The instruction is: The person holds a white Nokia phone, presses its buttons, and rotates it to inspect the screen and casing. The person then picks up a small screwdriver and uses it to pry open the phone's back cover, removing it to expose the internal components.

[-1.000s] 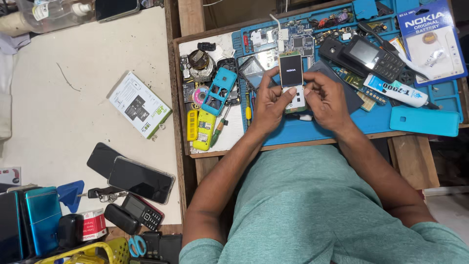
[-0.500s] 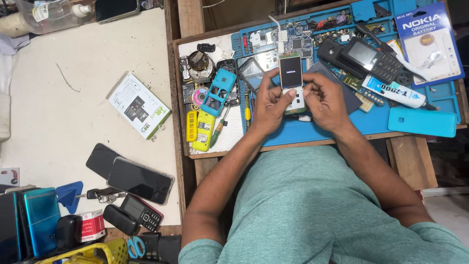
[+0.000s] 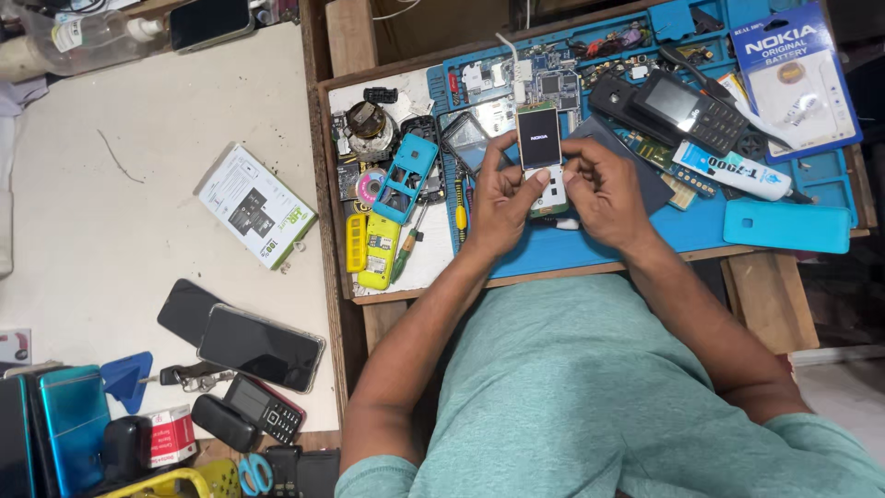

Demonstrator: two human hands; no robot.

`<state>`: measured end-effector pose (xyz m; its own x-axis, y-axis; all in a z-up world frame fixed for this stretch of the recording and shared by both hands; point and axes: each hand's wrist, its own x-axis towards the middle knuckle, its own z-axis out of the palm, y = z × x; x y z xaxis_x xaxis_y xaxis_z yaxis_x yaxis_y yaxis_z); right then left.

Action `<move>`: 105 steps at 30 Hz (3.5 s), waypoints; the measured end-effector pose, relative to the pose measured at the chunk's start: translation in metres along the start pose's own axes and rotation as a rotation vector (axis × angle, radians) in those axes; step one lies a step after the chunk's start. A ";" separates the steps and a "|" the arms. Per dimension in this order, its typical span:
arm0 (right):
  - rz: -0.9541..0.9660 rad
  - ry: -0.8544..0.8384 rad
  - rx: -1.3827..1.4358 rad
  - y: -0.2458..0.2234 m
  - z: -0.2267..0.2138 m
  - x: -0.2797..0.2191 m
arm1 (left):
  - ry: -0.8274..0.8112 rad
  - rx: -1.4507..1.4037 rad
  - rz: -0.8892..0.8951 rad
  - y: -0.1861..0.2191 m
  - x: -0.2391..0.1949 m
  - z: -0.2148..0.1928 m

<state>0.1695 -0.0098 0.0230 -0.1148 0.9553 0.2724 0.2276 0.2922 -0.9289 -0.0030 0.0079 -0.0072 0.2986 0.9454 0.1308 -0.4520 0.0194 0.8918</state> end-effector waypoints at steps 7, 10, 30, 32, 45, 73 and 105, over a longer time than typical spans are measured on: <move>-0.007 -0.007 0.034 -0.001 -0.001 0.000 | 0.001 0.035 0.005 -0.001 0.000 -0.001; 0.013 -0.012 0.038 -0.002 -0.002 0.000 | 0.007 0.052 0.002 0.000 0.000 0.000; 0.045 0.008 0.022 -0.003 -0.001 -0.001 | 0.022 0.061 -0.011 0.004 -0.002 0.004; 0.023 0.003 0.015 -0.003 -0.002 0.000 | 0.027 0.052 -0.012 0.004 -0.001 0.005; 0.034 0.001 -0.030 -0.003 -0.001 0.000 | 0.016 0.041 0.014 -0.001 0.000 0.001; 0.034 0.005 0.017 -0.002 0.005 -0.003 | 0.019 0.010 0.068 -0.011 -0.001 -0.004; -0.456 -0.718 -0.914 -0.074 0.221 0.208 | 0.136 0.240 0.126 -0.044 0.000 -0.022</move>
<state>-0.0845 0.1575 0.0926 -0.7961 0.6024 0.0577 0.5831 0.7892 -0.1930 -0.0012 0.0142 -0.0563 0.1302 0.9707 0.2018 -0.2616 -0.1626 0.9514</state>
